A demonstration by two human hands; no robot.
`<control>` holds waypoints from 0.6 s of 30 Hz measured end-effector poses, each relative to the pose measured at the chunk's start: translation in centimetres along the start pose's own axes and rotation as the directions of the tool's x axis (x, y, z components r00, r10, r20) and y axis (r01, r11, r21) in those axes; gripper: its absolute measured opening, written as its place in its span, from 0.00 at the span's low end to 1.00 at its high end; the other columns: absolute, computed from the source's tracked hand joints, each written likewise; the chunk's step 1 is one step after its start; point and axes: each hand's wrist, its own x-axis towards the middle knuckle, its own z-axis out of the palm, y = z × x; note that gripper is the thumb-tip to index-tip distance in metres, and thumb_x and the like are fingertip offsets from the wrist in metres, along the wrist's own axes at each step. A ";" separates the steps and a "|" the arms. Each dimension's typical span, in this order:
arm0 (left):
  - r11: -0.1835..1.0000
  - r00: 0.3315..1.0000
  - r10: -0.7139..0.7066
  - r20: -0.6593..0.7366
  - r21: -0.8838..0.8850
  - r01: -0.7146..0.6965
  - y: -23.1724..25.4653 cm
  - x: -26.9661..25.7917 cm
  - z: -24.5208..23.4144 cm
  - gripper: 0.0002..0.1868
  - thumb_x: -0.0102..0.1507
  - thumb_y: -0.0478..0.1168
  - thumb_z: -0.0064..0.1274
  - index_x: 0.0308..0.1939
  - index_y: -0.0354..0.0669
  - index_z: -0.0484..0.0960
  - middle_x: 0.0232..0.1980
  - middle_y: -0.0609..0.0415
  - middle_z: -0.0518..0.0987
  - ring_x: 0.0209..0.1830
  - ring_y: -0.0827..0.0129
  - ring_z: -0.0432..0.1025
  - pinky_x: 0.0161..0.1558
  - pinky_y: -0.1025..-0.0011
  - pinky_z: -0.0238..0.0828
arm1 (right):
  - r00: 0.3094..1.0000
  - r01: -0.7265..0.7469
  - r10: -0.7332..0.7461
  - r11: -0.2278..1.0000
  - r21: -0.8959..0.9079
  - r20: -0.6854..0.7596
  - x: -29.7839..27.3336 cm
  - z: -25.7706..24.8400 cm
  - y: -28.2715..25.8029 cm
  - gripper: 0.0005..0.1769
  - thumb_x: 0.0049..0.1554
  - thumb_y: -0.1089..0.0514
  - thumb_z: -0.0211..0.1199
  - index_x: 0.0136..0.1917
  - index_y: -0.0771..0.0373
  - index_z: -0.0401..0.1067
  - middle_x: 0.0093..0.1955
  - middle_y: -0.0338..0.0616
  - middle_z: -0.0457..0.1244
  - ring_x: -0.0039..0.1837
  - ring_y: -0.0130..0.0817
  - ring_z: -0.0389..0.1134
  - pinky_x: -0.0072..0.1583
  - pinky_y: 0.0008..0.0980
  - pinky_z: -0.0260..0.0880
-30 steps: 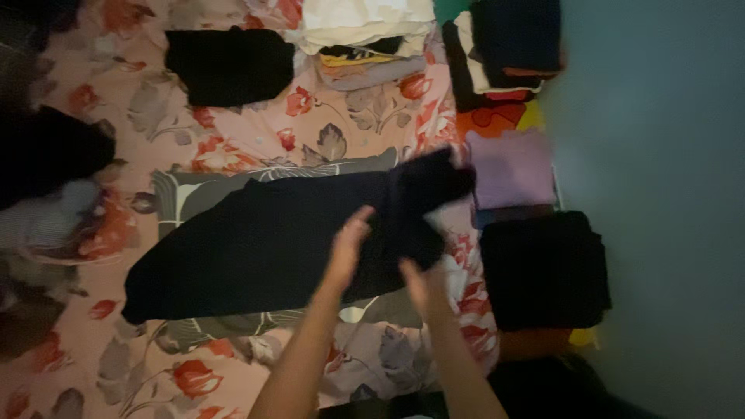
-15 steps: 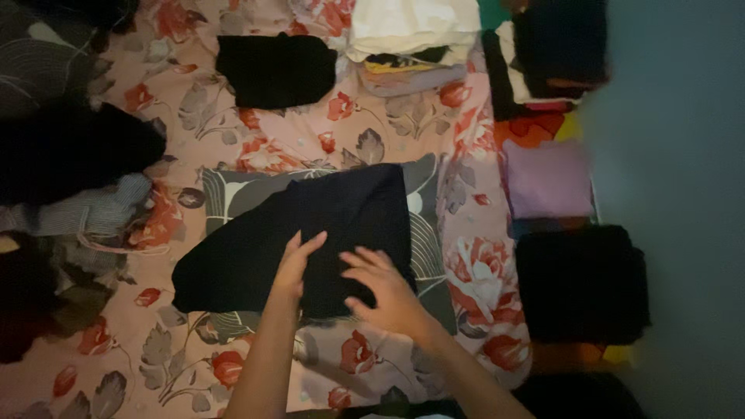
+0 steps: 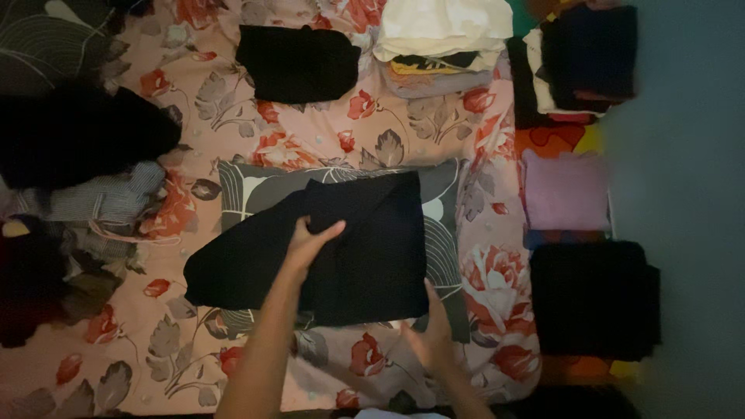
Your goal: The person folds a black t-shirt and a red t-shirt on a bed with a floral pattern. They smooth out the garments, fold them into compact rectangles, and place them into a neat stack alongside other folded clothes.
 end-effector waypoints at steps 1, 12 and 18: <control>0.971 0.957 0.236 -0.169 0.066 -0.228 1.1 -0.7 0.6 0.63 0.47 0.57 0.74 0.74 0.32 0.53 0.72 0.29 0.62 0.72 0.41 0.59 0.68 0.45 0.58 | 0.984 -0.175 0.174 0.984 0.034 0.030 0.2 0.2 -0.3 0.54 0.47 0.59 0.73 0.80 0.57 0.48 0.71 0.59 0.58 0.68 0.55 0.63 0.67 0.48 0.62; 0.274 0.549 0.708 0.445 0.544 -0.793 10.4 4.5 14.5 0.25 0.65 0.60 0.52 0.44 0.39 0.78 0.38 0.41 0.83 0.41 0.45 0.79 0.43 0.51 0.75 | 0.974 -0.137 0.099 0.973 -0.184 -0.203 1.8 4.3 8.4 0.11 0.56 0.56 0.63 0.49 0.63 0.72 0.40 0.58 0.69 0.45 0.55 0.73 0.50 0.46 0.72; 0.306 0.588 0.663 0.464 0.548 -0.778 6.9 7.3 16.1 0.20 0.68 0.56 0.49 0.48 0.41 0.74 0.35 0.38 0.82 0.38 0.41 0.78 0.39 0.46 0.73 | 0.967 -0.242 0.200 0.918 -0.315 -0.158 1.5 4.7 9.4 0.12 0.54 0.55 0.60 0.48 0.63 0.73 0.42 0.62 0.69 0.49 0.63 0.70 0.52 0.55 0.68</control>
